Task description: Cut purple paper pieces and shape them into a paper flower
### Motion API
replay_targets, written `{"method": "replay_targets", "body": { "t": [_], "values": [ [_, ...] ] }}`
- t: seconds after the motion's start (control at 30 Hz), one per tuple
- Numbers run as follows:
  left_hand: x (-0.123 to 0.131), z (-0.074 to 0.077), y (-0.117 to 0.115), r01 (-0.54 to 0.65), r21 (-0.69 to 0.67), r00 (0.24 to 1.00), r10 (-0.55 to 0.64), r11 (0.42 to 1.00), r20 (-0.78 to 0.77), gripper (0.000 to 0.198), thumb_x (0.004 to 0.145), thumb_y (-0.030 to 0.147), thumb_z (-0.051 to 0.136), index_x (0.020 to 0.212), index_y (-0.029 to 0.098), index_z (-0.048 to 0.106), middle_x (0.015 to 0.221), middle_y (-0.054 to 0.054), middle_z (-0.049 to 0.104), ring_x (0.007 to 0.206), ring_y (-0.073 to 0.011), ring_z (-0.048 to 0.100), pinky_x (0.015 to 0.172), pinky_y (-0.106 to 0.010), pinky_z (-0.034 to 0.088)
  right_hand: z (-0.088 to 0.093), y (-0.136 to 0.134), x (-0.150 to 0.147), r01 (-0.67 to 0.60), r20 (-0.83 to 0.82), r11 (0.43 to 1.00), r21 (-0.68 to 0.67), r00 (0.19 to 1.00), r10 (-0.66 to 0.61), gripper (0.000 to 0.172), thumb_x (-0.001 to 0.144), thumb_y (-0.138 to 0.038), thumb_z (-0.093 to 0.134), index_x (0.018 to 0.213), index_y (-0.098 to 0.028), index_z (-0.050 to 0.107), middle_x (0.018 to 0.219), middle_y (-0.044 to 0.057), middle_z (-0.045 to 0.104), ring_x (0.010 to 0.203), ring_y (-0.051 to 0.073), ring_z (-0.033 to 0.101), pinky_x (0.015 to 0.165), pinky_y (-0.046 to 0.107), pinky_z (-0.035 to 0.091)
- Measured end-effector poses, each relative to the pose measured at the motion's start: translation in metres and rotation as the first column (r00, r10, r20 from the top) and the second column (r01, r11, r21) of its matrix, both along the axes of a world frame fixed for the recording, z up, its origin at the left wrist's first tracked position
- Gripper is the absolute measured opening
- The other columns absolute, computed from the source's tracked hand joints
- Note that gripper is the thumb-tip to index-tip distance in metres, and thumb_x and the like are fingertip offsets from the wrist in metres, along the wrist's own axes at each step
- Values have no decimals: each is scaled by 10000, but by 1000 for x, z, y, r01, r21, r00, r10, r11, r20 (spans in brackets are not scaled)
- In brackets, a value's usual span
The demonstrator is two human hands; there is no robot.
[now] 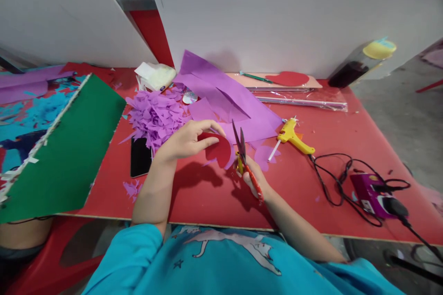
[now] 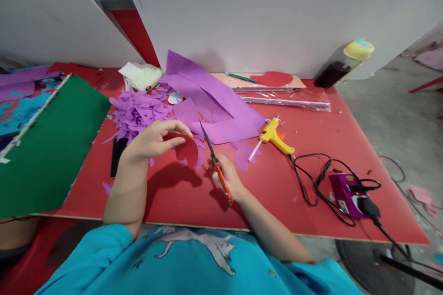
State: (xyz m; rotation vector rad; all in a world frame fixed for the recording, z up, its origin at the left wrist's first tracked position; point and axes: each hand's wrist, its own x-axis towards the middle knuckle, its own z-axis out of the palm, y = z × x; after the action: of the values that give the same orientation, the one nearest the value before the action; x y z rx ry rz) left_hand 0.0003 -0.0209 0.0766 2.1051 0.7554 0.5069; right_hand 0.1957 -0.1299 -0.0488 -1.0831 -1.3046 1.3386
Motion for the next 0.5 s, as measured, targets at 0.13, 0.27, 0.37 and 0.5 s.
{"method": "replay_targets", "body": {
  "t": [0.13,0.27,0.37,0.5],
  "values": [
    [7,-8,5,171,-34,961,-174,985,-214,116,819,199,496,918,156,538,858,-41,647,741,-136,600,677,-249,450,-2,0,-4,85,-144,995,-50,985,-92,325,752,-410,622,984,-242,469,871,21,555,716,151,537,653,318,461],
    [24,-21,4,300,-45,898,-298,953,-324,115,824,211,480,893,149,547,791,-27,627,672,-132,558,636,-244,408,-2,3,-6,140,-248,987,-83,956,-157,346,701,-321,691,923,-237,440,843,0,562,696,137,550,622,292,466],
    [32,-30,1,341,-35,876,-331,940,-351,119,828,224,484,882,150,560,810,-33,626,729,-146,554,666,-245,398,-2,6,-6,187,-244,979,-87,948,-203,325,704,-308,686,886,-232,427,752,-27,551,653,123,536,617,280,451],
    [33,-34,4,351,-49,871,-345,935,-351,131,829,218,475,883,150,573,796,-27,630,703,-137,557,650,-233,395,1,8,-6,252,-200,962,-107,942,-269,313,679,-311,691,842,-224,439,657,-48,516,584,114,506,579,272,428]
  ]
}}
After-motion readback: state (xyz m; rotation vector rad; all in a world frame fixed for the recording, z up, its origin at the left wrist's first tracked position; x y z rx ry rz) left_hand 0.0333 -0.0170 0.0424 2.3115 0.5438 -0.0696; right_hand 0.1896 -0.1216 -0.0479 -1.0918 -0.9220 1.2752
